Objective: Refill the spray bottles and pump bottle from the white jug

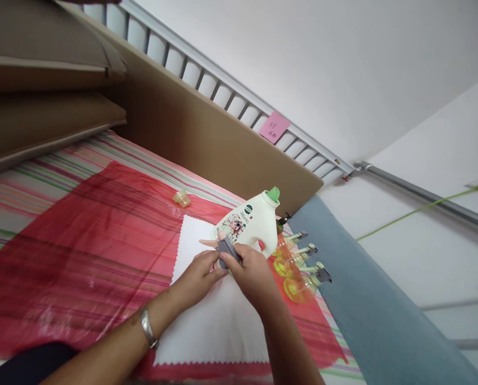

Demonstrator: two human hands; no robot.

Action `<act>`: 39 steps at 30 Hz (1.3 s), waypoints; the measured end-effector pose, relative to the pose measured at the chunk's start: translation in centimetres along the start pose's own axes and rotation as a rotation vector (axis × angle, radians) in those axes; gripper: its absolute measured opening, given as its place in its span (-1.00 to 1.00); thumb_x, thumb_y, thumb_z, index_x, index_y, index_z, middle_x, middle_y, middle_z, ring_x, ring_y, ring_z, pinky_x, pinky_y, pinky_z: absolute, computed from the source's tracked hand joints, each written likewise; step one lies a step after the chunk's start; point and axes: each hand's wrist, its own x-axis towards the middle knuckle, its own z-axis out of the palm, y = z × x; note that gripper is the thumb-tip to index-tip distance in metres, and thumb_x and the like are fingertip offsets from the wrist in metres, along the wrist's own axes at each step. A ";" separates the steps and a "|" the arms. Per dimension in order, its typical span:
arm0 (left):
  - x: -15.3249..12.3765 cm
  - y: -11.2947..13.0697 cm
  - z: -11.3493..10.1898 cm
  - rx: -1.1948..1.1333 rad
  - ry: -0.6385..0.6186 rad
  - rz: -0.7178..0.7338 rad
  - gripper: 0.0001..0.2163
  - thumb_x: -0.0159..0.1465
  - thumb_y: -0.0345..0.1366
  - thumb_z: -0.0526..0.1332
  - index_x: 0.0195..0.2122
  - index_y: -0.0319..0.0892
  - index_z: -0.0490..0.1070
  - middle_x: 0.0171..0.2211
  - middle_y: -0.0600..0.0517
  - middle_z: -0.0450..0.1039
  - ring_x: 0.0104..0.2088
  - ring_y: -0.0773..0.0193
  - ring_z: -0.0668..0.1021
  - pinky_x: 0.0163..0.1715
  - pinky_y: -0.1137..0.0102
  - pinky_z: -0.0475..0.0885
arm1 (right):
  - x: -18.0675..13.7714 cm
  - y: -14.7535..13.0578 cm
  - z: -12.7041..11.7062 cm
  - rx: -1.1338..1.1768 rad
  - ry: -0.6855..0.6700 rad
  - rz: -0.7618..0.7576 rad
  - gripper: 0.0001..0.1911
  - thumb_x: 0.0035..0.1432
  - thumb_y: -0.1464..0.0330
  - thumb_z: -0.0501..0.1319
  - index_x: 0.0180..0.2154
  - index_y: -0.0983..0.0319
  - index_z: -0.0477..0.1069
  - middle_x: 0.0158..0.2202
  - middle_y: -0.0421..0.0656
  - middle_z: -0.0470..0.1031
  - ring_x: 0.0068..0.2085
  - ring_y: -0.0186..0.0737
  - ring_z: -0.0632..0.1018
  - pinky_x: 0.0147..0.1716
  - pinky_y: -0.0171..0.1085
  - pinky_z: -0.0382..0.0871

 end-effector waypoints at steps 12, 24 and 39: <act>0.2 0.2 -0.3 -0.159 0.081 -0.052 -0.77 0.15 -0.26 0.18 -0.16 -0.17 0.40 -0.18 -0.03 0.49 -0.13 0.11 0.47 -0.10 0.28 0.31 | -0.5 0.2 0.3 0.163 0.064 -0.039 -0.76 0.14 0.23 0.10 -0.23 0.18 0.45 -0.35 -0.17 0.49 -0.32 -0.22 0.46 -0.35 -0.30 0.25; 0.3 -0.3 0.1 -0.363 0.105 -0.127 -0.71 0.08 -0.25 0.26 -0.17 -0.21 0.43 -0.18 -0.05 0.47 -0.10 0.08 0.47 -0.07 0.23 0.32 | -3.4 3.7 7.9 0.494 0.072 0.005 -0.37 -0.19 0.39 0.33 -0.01 0.21 0.24 -0.04 -0.07 0.42 0.00 -0.07 0.42 -0.01 -0.10 0.29; 0.8 1.0 -3.9 -0.985 0.386 -0.154 -0.77 0.14 -0.19 0.25 -0.22 -0.17 0.41 -0.25 -0.01 0.50 -0.29 0.32 0.51 -0.49 0.52 0.37 | -2.6 2.8 8.9 0.448 0.061 0.027 -0.30 -0.19 0.36 0.30 0.06 0.16 0.17 0.01 -0.09 0.35 0.03 -0.07 0.37 0.03 -0.12 0.25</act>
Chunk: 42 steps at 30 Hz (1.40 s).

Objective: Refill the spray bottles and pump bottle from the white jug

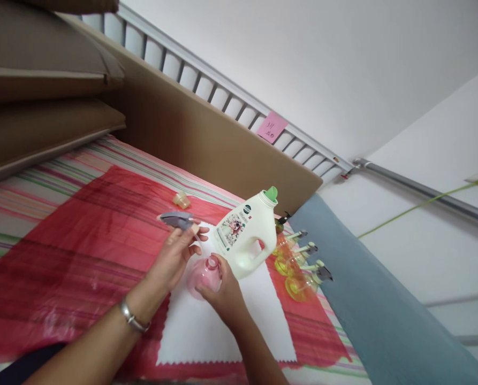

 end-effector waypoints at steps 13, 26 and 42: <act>-1.0 2.0 0.0 -0.131 -0.145 -0.004 -0.80 0.21 -0.25 0.17 -0.19 -0.22 0.36 -0.33 -0.06 0.50 -0.36 0.24 0.54 -0.54 0.46 0.45 | -0.3 -0.3 0.3 0.011 0.046 -0.048 -0.32 -0.20 0.36 0.31 0.03 0.16 0.22 -0.01 -0.10 0.39 0.00 -0.07 0.40 0.00 -0.11 0.28; -3.0 2.6 1.3 -0.079 -0.258 0.036 -0.84 0.14 -0.24 0.23 -0.30 -0.20 0.43 -0.45 0.01 0.46 -0.46 0.28 0.50 -0.44 0.39 0.43 | -0.5 -0.6 1.2 0.151 -0.003 0.050 -0.32 -0.18 0.38 0.32 0.03 0.16 0.17 -0.04 -0.10 0.41 -0.08 -0.10 0.46 -0.10 -0.14 0.36; -0.9 3.3 -1.6 0.035 -0.153 -0.495 -0.76 0.24 -0.30 0.09 -0.11 -0.26 0.39 0.02 -0.22 0.37 -0.58 0.37 0.54 -0.75 0.54 0.40 | -0.1 0.5 1.0 0.134 -0.034 -0.004 -0.31 -0.12 0.34 0.29 0.08 0.16 0.13 0.02 -0.09 0.35 0.01 -0.08 0.40 -0.04 -0.13 0.32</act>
